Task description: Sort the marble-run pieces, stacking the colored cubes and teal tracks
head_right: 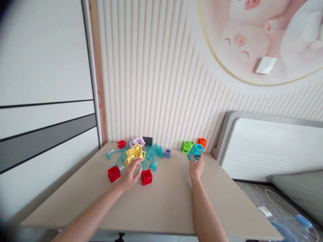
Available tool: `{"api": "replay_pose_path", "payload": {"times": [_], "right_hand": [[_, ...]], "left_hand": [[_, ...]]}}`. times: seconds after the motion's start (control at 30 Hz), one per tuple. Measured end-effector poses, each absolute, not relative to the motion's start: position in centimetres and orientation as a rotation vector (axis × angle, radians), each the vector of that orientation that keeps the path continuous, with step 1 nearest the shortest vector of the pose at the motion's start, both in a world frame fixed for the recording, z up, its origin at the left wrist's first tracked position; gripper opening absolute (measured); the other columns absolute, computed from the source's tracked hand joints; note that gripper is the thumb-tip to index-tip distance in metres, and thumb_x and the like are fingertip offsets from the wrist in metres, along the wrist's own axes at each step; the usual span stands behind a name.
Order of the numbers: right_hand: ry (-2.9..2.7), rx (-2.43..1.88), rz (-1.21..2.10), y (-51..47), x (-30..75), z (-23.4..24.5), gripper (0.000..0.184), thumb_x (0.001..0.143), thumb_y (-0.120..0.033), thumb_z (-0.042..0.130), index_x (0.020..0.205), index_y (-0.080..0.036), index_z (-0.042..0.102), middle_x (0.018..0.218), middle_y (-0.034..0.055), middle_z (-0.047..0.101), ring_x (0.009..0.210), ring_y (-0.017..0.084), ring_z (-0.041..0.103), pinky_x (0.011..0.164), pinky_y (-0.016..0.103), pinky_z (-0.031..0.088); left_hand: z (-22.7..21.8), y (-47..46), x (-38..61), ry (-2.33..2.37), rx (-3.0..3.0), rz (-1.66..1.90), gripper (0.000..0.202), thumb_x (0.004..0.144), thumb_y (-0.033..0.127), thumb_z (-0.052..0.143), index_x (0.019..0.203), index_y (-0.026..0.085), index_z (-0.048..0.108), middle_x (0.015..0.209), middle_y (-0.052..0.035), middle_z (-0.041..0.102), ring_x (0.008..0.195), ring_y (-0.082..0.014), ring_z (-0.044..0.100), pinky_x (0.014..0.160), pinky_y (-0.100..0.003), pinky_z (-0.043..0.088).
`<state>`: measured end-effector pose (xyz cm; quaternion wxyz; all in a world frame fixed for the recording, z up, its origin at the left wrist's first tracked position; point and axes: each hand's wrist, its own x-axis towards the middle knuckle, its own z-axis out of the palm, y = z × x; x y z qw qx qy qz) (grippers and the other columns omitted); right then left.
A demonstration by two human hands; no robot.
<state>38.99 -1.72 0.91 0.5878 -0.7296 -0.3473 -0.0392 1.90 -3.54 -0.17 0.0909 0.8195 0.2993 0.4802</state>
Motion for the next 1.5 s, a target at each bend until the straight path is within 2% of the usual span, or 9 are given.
{"api": "replay_pose_path", "payload": {"times": [0.2,0.47,0.63,0.9,1.07,1.27,1.5], "right_hand": [[-0.796,-1.912,-0.22,-2.5,40.6,0.5,0.062,0.082,-0.042,0.053,0.137,-0.014,0.05,0.125,0.0198,0.059,0.112,0.035,0.056,0.096,0.044,0.042],[-0.661,-2.077,-0.262,-2.6,42.0,0.0,0.058,0.084,-0.042,0.056,0.135,-0.015,0.051,0.126,0.0187,0.06,0.113,0.035,0.057,0.096,0.044,0.045],[-0.599,-2.121,-0.256,-2.7,42.3,0.0,0.061,0.085,-0.044,0.056,0.136,-0.012,0.049,0.127,0.0221,0.058,0.115,0.038,0.056,0.095,0.047,0.045],[-0.608,-2.138,-0.21,-2.6,41.6,-0.3,0.064,0.093,-0.046,0.042,0.147,-0.012,0.035,0.132,0.0253,0.051,0.117,0.04,0.054,0.092,0.054,0.045],[-0.63,-2.116,-0.12,-2.5,42.2,-0.8,0.07,0.088,-0.044,0.049,0.146,-0.01,0.034,0.131,0.0251,0.048,0.107,0.036,0.061,0.09,0.047,0.047],[-0.621,-2.092,-0.049,-2.2,43.6,-0.9,0.056,0.084,-0.046,0.055,0.127,-0.01,0.055,0.126,0.0254,0.052,0.11,0.036,0.059,0.092,0.043,0.046],[-0.691,-2.08,-0.063,-1.3,46.5,-0.6,0.063,0.079,-0.045,0.063,0.127,-0.006,0.051,0.124,0.0267,0.054,0.12,0.039,0.051,0.097,0.044,0.042]], "left_hand": [[0.4,-3.9,1.9,0.897,2.445,1.456,0.04,0.095,0.017,0.044,0.134,0.025,0.043,0.116,-0.0082,0.058,0.096,-0.0183,0.062,0.096,-0.042,0.053],[0.6,-3.9,1.9,0.88,2.46,1.465,0.038,0.094,0.017,0.044,0.132,0.023,0.045,0.109,-0.0072,0.059,0.094,-0.0184,0.062,0.094,-0.039,0.054],[0.2,-3.7,1.9,0.876,2.465,1.444,0.037,0.095,0.017,0.043,0.132,0.023,0.044,0.109,-0.0076,0.06,0.094,-0.0182,0.062,0.094,-0.039,0.053],[0.6,-4.0,1.9,0.879,2.459,1.43,0.036,0.094,0.017,0.044,0.131,0.023,0.046,0.108,-0.0077,0.062,0.095,-0.0192,0.064,0.094,-0.04,0.054],[0.6,-4.1,1.9,0.882,2.464,1.425,0.037,0.094,0.018,0.045,0.131,0.023,0.046,0.108,-0.0073,0.062,0.095,-0.0193,0.065,0.094,-0.04,0.055],[0.4,-4.0,1.9,0.874,2.477,1.409,0.037,0.094,0.018,0.045,0.131,0.023,0.047,0.108,-0.0074,0.063,0.097,-0.0197,0.065,0.094,-0.04,0.055],[0.3,-4.0,2.0,0.879,2.464,1.402,0.038,0.094,0.018,0.046,0.132,0.024,0.048,0.104,-0.0064,0.065,0.099,-0.0196,0.066,0.094,-0.038,0.055]]}}
